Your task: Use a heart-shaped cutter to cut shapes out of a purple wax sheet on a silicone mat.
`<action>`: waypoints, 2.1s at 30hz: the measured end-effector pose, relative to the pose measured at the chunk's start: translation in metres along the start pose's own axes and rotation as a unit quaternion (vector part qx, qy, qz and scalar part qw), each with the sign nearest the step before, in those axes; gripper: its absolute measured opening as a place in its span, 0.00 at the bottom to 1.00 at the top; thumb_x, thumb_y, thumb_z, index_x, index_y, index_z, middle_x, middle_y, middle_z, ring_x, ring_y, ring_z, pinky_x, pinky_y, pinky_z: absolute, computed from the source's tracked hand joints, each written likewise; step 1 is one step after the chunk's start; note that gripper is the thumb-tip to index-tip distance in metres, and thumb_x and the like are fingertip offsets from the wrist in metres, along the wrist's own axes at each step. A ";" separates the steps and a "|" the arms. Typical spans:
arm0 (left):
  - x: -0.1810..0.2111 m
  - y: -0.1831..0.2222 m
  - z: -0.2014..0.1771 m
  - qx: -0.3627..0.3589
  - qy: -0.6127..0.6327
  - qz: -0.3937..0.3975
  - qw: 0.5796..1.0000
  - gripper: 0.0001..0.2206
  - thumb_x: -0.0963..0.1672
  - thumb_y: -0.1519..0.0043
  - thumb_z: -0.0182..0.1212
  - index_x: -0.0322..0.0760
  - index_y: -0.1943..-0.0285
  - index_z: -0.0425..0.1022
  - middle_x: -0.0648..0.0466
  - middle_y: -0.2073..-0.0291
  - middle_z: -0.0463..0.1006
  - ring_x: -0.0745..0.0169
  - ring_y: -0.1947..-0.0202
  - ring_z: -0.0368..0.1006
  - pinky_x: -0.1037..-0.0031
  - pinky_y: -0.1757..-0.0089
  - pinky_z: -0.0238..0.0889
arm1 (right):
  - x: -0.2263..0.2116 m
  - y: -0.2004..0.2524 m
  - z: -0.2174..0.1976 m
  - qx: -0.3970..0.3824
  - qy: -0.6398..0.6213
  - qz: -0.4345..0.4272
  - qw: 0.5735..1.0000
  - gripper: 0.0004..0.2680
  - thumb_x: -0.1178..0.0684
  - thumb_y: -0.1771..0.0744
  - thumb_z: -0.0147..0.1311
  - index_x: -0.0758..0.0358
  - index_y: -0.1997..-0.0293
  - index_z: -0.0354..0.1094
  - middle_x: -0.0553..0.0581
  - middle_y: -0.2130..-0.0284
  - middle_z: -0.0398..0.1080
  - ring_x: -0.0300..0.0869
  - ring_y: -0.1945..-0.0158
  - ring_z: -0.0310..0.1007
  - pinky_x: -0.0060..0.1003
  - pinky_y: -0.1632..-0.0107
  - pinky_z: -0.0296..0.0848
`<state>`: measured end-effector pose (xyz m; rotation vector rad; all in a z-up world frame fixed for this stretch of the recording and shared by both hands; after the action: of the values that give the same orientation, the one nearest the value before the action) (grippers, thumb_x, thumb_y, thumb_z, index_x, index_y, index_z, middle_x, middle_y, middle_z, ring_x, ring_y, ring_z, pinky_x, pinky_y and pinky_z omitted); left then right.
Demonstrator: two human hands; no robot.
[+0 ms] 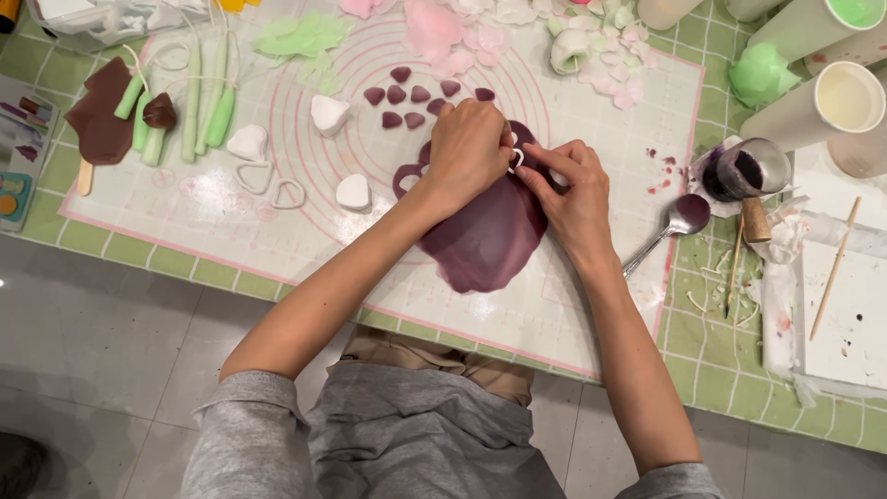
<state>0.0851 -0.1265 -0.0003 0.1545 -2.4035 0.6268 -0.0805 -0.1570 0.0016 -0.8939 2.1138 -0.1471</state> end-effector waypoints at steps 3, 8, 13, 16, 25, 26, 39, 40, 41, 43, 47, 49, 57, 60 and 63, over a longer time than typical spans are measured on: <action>0.001 -0.002 0.001 -0.017 -0.003 -0.010 1.000 0.05 0.41 0.55 0.74 0.34 0.78 0.82 0.47 0.76 0.80 0.47 0.66 0.76 0.58 0.58 0.62 | 0.001 0.000 0.000 -0.003 -0.003 0.001 1.000 0.11 0.55 0.36 0.69 0.58 0.49 0.79 0.53 0.67 0.69 0.41 0.62 0.67 0.37 0.62 0.67; -0.006 0.002 0.001 -0.010 0.010 0.010 1.000 0.03 0.41 0.51 0.73 0.35 0.73 0.84 0.47 0.74 0.81 0.48 0.63 0.75 0.59 0.56 0.61 | -0.003 -0.001 0.000 -0.010 0.003 0.008 1.000 0.11 0.56 0.35 0.68 0.58 0.48 0.79 0.53 0.68 0.68 0.42 0.62 0.66 0.38 0.61 0.67; 0.002 0.012 -0.009 -0.012 -0.002 0.052 0.999 0.04 0.40 0.51 0.72 0.36 0.69 0.85 0.48 0.70 0.80 0.50 0.58 0.72 0.60 0.54 0.58 | -0.007 -0.002 0.000 -0.015 0.011 0.003 1.000 0.11 0.55 0.35 0.68 0.58 0.48 0.79 0.53 0.68 0.69 0.42 0.61 0.66 0.39 0.58 0.67; 0.000 0.015 -0.004 -0.013 -0.027 0.069 0.997 0.05 0.41 0.52 0.73 0.37 0.69 0.85 0.49 0.69 0.79 0.51 0.58 0.70 0.60 0.56 0.56 | -0.007 -0.002 0.002 -0.023 0.021 0.008 0.999 0.11 0.55 0.35 0.68 0.56 0.48 0.80 0.53 0.70 0.67 0.43 0.62 0.65 0.39 0.59 0.66; -0.005 0.013 0.005 -0.010 -0.047 0.081 0.996 0.03 0.41 0.53 0.73 0.37 0.73 0.84 0.50 0.71 0.78 0.52 0.59 0.70 0.61 0.57 0.55 | -0.012 -0.008 0.001 -0.058 0.075 0.009 0.995 0.08 0.50 0.35 0.67 0.54 0.53 0.82 0.53 0.71 0.69 0.44 0.63 0.64 0.42 0.61 0.66; -0.005 0.011 0.008 -0.014 -0.054 0.084 0.995 0.03 0.40 0.54 0.73 0.37 0.75 0.83 0.50 0.71 0.78 0.52 0.59 0.70 0.60 0.57 0.56 | -0.014 -0.011 0.001 -0.065 0.072 0.017 0.995 0.07 0.50 0.35 0.67 0.54 0.54 0.82 0.52 0.71 0.69 0.44 0.64 0.64 0.42 0.61 0.67; 0.004 0.016 0.004 0.009 -0.087 0.101 0.991 0.03 0.39 0.57 0.71 0.36 0.78 0.80 0.49 0.72 0.78 0.51 0.60 0.71 0.60 0.56 0.56 | -0.024 -0.019 0.007 -0.105 0.207 -0.017 0.973 0.05 0.49 0.34 0.65 0.54 0.61 0.82 0.54 0.72 0.70 0.48 0.63 0.66 0.45 0.62 0.69; 0.006 0.016 0.005 0.013 -0.089 0.102 0.991 0.03 0.39 0.57 0.71 0.36 0.78 0.80 0.49 0.72 0.78 0.51 0.60 0.71 0.60 0.56 0.56 | -0.022 -0.017 0.007 -0.103 0.207 -0.022 0.973 0.05 0.49 0.34 0.65 0.54 0.61 0.82 0.54 0.72 0.70 0.48 0.63 0.66 0.45 0.62 0.69; 0.007 0.016 0.005 0.019 -0.101 0.095 0.990 0.03 0.39 0.56 0.71 0.36 0.78 0.80 0.48 0.72 0.78 0.50 0.59 0.72 0.60 0.56 0.56 | -0.020 -0.014 0.006 -0.097 0.195 -0.020 0.976 0.06 0.49 0.34 0.64 0.55 0.58 0.82 0.55 0.71 0.70 0.48 0.62 0.66 0.46 0.62 0.69; 0.011 0.016 0.003 0.028 -0.115 0.089 0.989 0.04 0.40 0.55 0.71 0.35 0.78 0.80 0.47 0.72 0.78 0.50 0.59 0.72 0.60 0.56 0.56 | -0.022 -0.011 0.001 -0.088 0.184 -0.023 0.979 0.07 0.50 0.34 0.64 0.56 0.56 0.81 0.55 0.70 0.70 0.47 0.62 0.67 0.46 0.61 0.70; 0.021 0.019 -0.001 0.034 -0.116 0.056 0.991 0.09 0.44 0.53 0.74 0.32 0.74 0.80 0.45 0.71 0.78 0.48 0.58 0.71 0.57 0.56 0.56 | -0.014 -0.005 -0.018 -0.036 0.074 0.023 0.996 0.10 0.51 0.33 0.62 0.58 0.46 0.78 0.56 0.71 0.70 0.43 0.65 0.68 0.39 0.61 0.68; 0.024 0.024 -0.003 0.042 -0.108 0.048 0.992 0.11 0.45 0.53 0.75 0.31 0.72 0.80 0.44 0.70 0.78 0.48 0.58 0.71 0.56 0.55 0.56 | 0.003 0.000 -0.022 0.007 0.003 0.052 0.999 0.12 0.51 0.32 0.61 0.60 0.43 0.76 0.55 0.69 0.71 0.40 0.67 0.69 0.33 0.61 0.68; 0.024 0.023 0.005 0.020 -0.125 0.055 0.990 0.07 0.43 0.52 0.74 0.34 0.73 0.81 0.45 0.66 0.78 0.49 0.56 0.70 0.57 0.54 0.56 | 0.033 0.004 -0.019 0.084 -0.201 0.140 0.966 0.10 0.49 0.29 0.57 0.62 0.47 0.78 0.42 0.68 0.73 0.27 0.69 0.62 0.24 0.66 0.63; 0.025 0.028 0.005 0.026 -0.122 0.072 0.990 0.07 0.42 0.52 0.74 0.33 0.71 0.81 0.46 0.65 0.77 0.49 0.55 0.69 0.58 0.54 0.56 | 0.029 0.005 -0.015 0.072 -0.219 0.154 0.961 0.10 0.49 0.30 0.57 0.62 0.46 0.78 0.41 0.69 0.71 0.26 0.71 0.60 0.22 0.68 0.61; 0.030 0.029 0.003 0.039 -0.123 0.092 0.987 0.08 0.41 0.53 0.73 0.32 0.67 0.80 0.46 0.64 0.76 0.49 0.53 0.68 0.60 0.54 0.56 | 0.028 0.006 -0.014 0.070 -0.221 0.166 0.959 0.10 0.49 0.30 0.57 0.61 0.46 0.78 0.42 0.70 0.70 0.26 0.71 0.59 0.23 0.68 0.60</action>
<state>0.0521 -0.1010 0.0050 0.0449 -2.6534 0.8281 -0.1055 -0.1738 -0.0097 -0.4279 1.7743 0.0727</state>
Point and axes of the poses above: each hand's wrist, its own y-axis away from the middle knuckle, its own z-axis out of the palm, x = y × z, the point moved 5 cm from there along -y, towards the middle knuckle
